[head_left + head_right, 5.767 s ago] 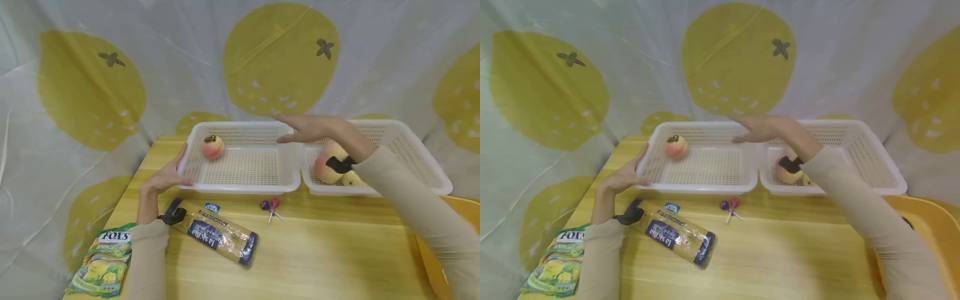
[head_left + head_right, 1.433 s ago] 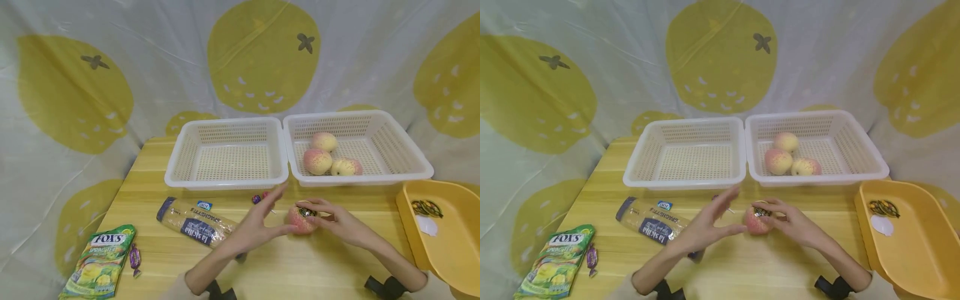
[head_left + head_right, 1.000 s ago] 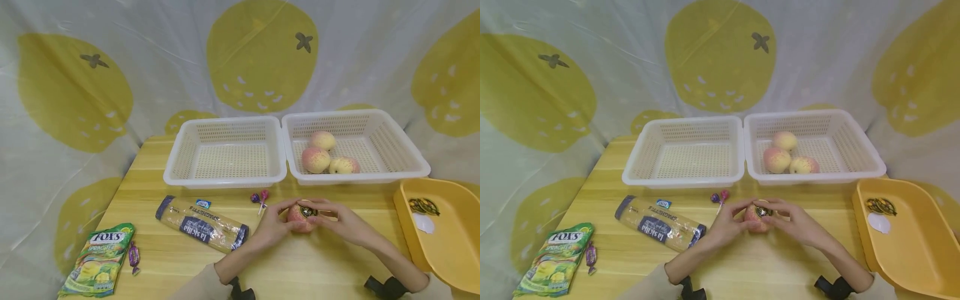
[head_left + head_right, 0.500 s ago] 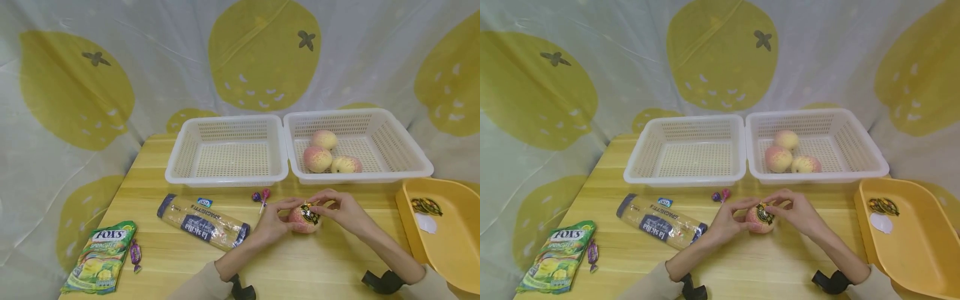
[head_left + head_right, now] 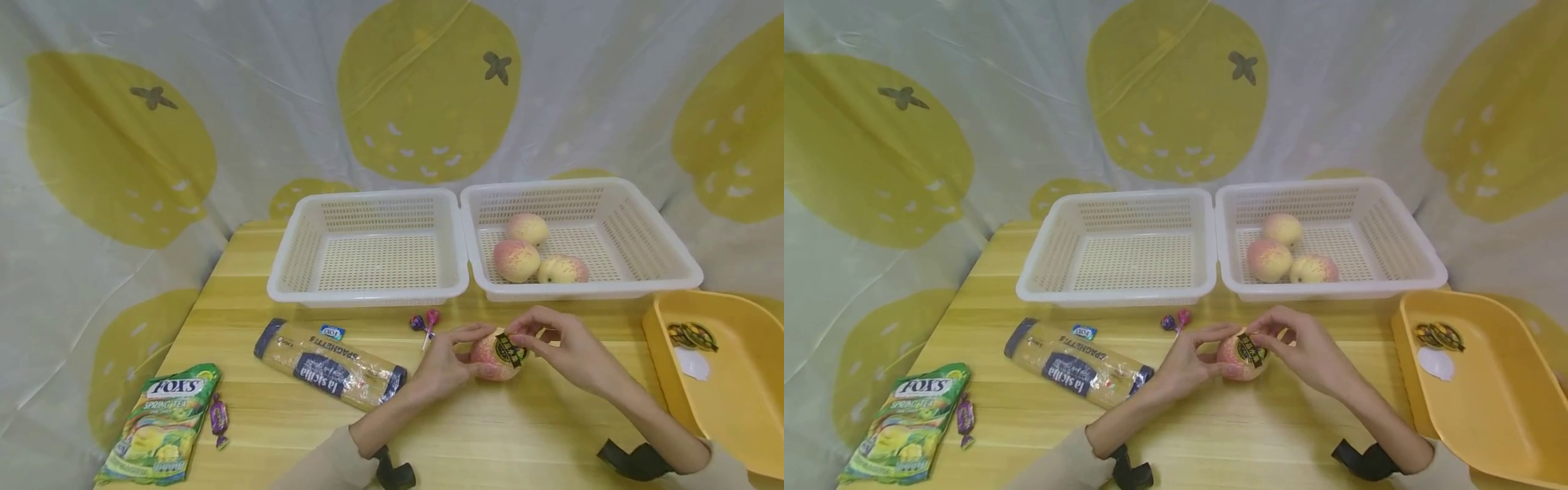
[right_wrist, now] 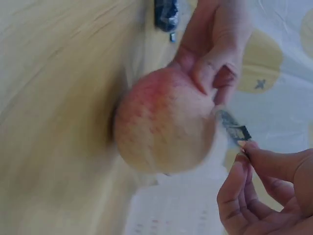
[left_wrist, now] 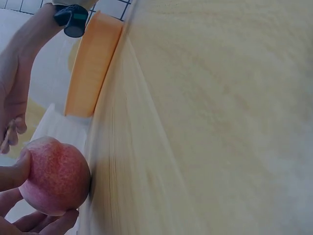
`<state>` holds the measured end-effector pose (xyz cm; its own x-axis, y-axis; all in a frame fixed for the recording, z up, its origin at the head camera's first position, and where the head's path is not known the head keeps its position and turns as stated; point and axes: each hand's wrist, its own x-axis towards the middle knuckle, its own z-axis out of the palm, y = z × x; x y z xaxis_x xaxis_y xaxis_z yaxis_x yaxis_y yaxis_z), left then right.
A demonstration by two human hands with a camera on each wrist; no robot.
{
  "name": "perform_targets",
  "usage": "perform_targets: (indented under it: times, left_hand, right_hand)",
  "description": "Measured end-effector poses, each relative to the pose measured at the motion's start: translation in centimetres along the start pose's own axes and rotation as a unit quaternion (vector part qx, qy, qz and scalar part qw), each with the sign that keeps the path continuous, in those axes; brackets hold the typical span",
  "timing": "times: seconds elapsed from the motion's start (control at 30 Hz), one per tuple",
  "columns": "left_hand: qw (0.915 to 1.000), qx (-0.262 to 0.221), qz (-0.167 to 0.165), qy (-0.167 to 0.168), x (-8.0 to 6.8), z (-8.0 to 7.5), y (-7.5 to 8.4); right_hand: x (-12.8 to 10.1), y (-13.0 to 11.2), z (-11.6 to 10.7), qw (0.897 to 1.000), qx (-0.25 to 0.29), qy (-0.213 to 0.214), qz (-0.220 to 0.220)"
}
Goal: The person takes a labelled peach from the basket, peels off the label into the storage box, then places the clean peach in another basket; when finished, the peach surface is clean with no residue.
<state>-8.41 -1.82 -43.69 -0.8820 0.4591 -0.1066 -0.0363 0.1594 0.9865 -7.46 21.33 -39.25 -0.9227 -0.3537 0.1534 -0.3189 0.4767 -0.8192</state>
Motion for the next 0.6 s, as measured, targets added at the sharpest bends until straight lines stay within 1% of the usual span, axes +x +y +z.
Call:
perform_targets:
  times: [0.07, 0.17, 0.2, 0.27, 0.33, 0.43, 0.53, 0.6]
  left_hand:
    - [1.0000, -0.004, -0.005, 0.002, 0.1, 0.0, 0.0]
    - [0.9999, -0.011, -0.007, 0.003, 0.1, 0.1, -0.1]
    - [0.9999, -0.015, -0.008, 0.003, 0.1, 0.1, -0.1]
    - [0.9998, -0.017, -0.005, 0.002, 0.2, 0.1, -0.1]
    - [0.9998, -0.019, -0.003, 0.002, 0.2, 0.1, 0.0]
    - [0.9999, -0.016, -0.001, 0.003, 0.1, 0.0, 0.1]
    - [0.9999, -0.012, -0.001, 0.003, 0.1, 0.0, 0.2]
    - [1.0000, -0.010, -0.001, 0.002, 0.1, 0.0, 0.2]
  right_hand:
    - [-0.5, -0.4, -1.4, 1.000, 0.007, 0.008, -0.012]
    - [-1.7, -0.4, -4.5, 1.000, 0.009, 0.020, -0.016]
    - [-2.2, -0.3, -5.8, 1.000, 0.004, 0.023, -0.008]
    - [-3.3, 0.4, -8.4, 0.999, -0.016, 0.034, 0.028]
    - [-4.5, 1.6, -11.2, 0.996, -0.034, 0.036, 0.080]
    - [-6.0, 4.4, -14.9, 0.989, -0.052, 0.031, 0.138]
    - [-7.1, 7.6, -17.8, 0.985, -0.064, 0.000, 0.157]
    - [-7.8, 9.5, -19.0, 0.980, -0.075, -0.029, 0.180]
